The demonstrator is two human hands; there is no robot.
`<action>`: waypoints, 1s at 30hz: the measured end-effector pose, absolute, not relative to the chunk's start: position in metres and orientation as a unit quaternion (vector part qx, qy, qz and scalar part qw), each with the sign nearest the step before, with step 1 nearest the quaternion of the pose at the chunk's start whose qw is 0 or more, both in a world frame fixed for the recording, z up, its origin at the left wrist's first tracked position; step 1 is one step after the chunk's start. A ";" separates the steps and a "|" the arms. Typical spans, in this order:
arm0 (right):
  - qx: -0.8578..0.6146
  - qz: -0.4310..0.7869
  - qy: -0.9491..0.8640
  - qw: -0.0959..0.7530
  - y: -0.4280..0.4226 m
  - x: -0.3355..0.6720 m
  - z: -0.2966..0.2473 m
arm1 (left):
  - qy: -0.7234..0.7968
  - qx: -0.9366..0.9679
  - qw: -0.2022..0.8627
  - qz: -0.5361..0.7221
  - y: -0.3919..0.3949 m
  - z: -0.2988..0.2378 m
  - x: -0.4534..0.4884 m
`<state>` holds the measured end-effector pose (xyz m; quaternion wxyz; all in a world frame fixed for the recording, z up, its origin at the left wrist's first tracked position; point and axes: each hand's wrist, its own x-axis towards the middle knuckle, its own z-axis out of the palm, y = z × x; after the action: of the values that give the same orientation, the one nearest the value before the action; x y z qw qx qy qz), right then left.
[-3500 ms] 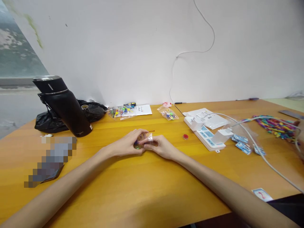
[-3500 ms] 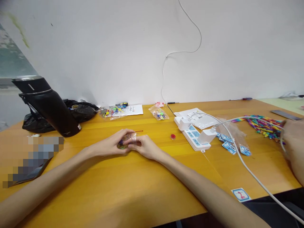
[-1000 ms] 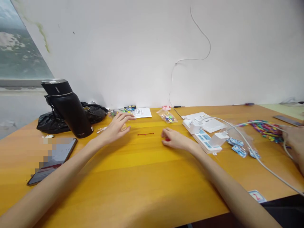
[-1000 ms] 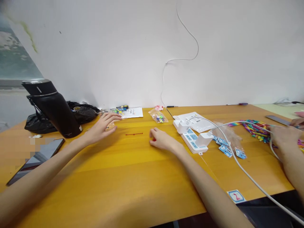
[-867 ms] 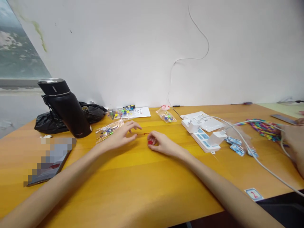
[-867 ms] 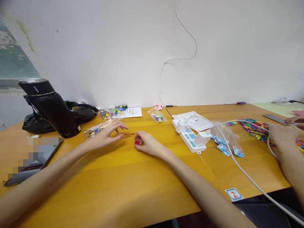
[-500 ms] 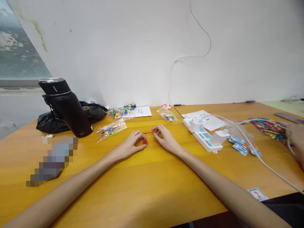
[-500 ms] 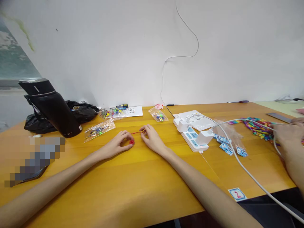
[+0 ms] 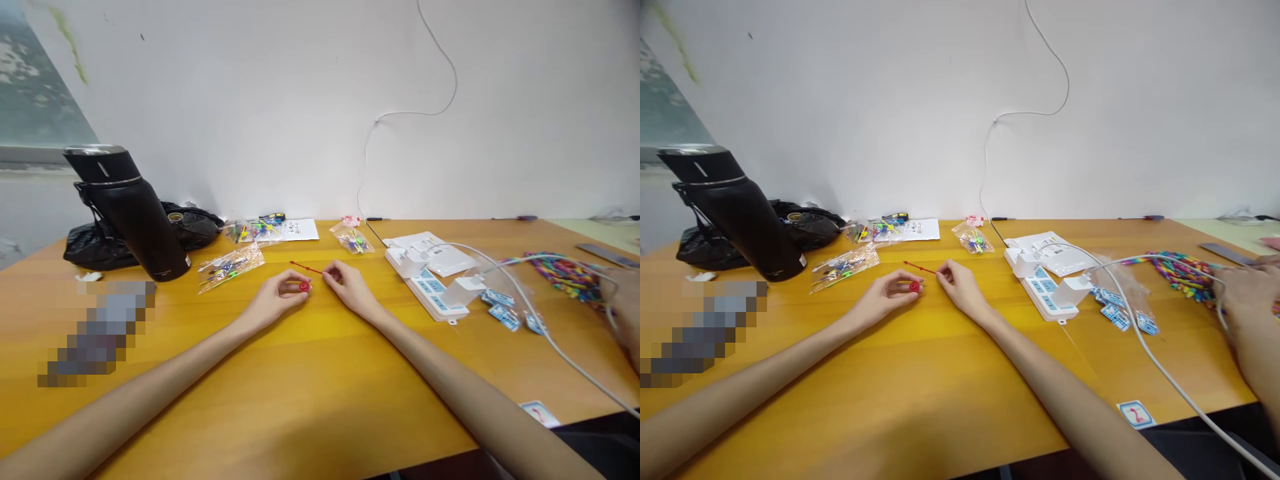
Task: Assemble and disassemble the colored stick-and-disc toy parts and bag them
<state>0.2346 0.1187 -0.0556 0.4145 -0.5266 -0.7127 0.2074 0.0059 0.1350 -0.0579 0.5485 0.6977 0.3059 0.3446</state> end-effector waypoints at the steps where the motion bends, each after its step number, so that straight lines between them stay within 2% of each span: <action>1: -0.514 0.273 -0.679 0.448 0.119 0.233 -0.055 | 0.312 0.688 0.554 0.349 0.137 -0.058 0.006; 5: -0.450 0.496 -0.533 0.518 0.116 0.224 -0.054 | 0.333 0.635 0.593 0.366 0.142 -0.059 0.004; 10: -0.390 0.624 -0.409 0.539 0.109 0.212 -0.050 | 0.331 0.568 0.646 0.388 0.144 -0.059 0.002; 23: -0.395 0.607 -0.406 0.557 0.108 0.210 -0.051 | 0.295 0.559 0.659 0.408 0.145 -0.060 0.001; 30: -0.456 0.483 -0.549 0.507 0.105 0.205 -0.051 | 0.276 0.571 0.639 0.435 0.144 -0.059 0.003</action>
<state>0.2051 0.1048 -0.0512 0.5074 -0.4562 -0.5488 0.4830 0.0025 0.1445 -0.0595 0.6387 0.5713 0.2759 0.4353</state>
